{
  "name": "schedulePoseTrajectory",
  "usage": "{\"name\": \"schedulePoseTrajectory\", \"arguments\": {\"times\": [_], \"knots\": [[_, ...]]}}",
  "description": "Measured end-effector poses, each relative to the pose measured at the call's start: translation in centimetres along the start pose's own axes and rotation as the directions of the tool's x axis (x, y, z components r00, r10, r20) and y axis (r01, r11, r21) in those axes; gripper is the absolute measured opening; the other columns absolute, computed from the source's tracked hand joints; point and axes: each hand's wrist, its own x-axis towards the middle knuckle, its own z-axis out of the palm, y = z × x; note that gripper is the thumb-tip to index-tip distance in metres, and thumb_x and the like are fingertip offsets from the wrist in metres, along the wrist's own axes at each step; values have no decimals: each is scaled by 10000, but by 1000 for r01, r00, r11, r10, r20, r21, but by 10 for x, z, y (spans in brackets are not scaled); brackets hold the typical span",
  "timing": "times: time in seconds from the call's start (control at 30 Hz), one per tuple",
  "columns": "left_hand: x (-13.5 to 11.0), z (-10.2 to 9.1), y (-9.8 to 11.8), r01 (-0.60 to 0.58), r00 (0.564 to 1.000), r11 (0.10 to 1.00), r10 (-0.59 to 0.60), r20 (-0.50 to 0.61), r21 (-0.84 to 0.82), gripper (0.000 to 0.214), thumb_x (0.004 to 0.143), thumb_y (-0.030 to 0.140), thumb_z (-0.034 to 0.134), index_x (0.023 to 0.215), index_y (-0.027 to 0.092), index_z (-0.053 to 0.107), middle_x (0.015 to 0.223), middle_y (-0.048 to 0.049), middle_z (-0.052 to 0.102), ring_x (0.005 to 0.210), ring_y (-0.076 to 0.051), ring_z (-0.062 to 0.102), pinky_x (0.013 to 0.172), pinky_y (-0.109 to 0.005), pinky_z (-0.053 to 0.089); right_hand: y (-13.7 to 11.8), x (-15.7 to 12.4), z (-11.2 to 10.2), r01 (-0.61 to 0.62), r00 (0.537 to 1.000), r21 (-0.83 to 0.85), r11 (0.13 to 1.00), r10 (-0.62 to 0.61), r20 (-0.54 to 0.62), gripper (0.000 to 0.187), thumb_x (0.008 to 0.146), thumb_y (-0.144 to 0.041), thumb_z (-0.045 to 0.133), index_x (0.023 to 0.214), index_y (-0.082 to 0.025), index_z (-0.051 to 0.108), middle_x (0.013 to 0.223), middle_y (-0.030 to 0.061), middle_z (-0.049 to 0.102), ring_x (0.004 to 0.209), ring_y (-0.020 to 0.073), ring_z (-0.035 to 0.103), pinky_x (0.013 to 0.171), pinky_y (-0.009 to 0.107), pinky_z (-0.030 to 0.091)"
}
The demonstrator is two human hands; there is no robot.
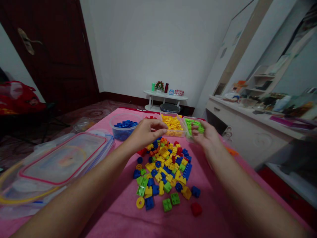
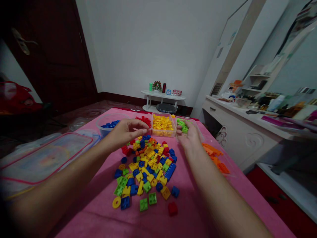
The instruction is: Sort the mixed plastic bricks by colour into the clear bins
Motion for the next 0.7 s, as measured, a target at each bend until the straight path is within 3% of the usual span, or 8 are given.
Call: {"name": "schedulePoseTrajectory", "arguments": {"times": [0.03, 0.07, 0.2, 0.3, 0.5, 0.7], "knots": [[0, 1, -1, -7, 1000, 1000, 7, 3, -1, 167, 768, 241, 605, 861, 133, 694, 853, -50, 707, 759, -133, 638, 694, -240, 489, -7, 14, -5, 60, 996, -233, 971, -73, -50, 209, 906, -162, 308, 721, -172, 405, 564, -45, 440, 411, 23, 391, 343, 85, 269], [0, 2, -2, -15, 1000, 1000, 15, 6, -3, 171, 770, 241, 602, 867, 134, 694, 859, -51, 708, 769, -136, 639, 697, -242, 487, -11, 28, -10, 63, 993, -321, 945, -92, -78, 213, 903, -168, 319, 710, -170, 409, 562, -41, 448, 408, 25, 389, 341, 91, 263], [1, 2, -5, -32, 999, 999, 32, 13, -4, 176, 778, 243, 591, 877, 140, 694, 857, -46, 710, 769, -137, 639, 702, -248, 482, -16, 67, -28, 8, 984, -591, 807, -111, -139, 151, 834, -155, 486, 691, -130, 525, 509, -22, 493, 381, 43, 377, 338, 141, 237], [2, 2, -6, -27, 1000, 1000, 27, 8, 12, 164, 777, 248, 593, 854, 145, 695, 839, -40, 710, 751, -132, 637, 680, -240, 476, -13, 79, -38, -7, 987, -757, 653, -116, -109, 117, 762, -120, 588, 646, -103, 599, 479, -8, 531, 381, 49, 377, 374, 173, 268], [2, 2, -9, -41, 999, 999, 41, 11, 19, 166, 781, 250, 587, 847, 144, 696, 836, -44, 709, 754, -129, 637, 675, -233, 473, -15, 89, -41, 31, 994, -896, 443, -111, -21, 152, 794, -152, 578, 670, -94, 643, 513, 13, 580, 385, 51, 377, 420, 197, 309], [3, 2, -11, -33, 999, 999, 33, 13, 36, 173, 776, 261, 588, 837, 144, 700, 816, -42, 709, 730, -129, 636, 661, -230, 473, -20, 78, -29, 88, 995, -911, 404, -72, 64, 189, 802, -165, 563, 646, -97, 644, 590, 60, 642, 495, 95, 539, 490, 198, 393]]}}
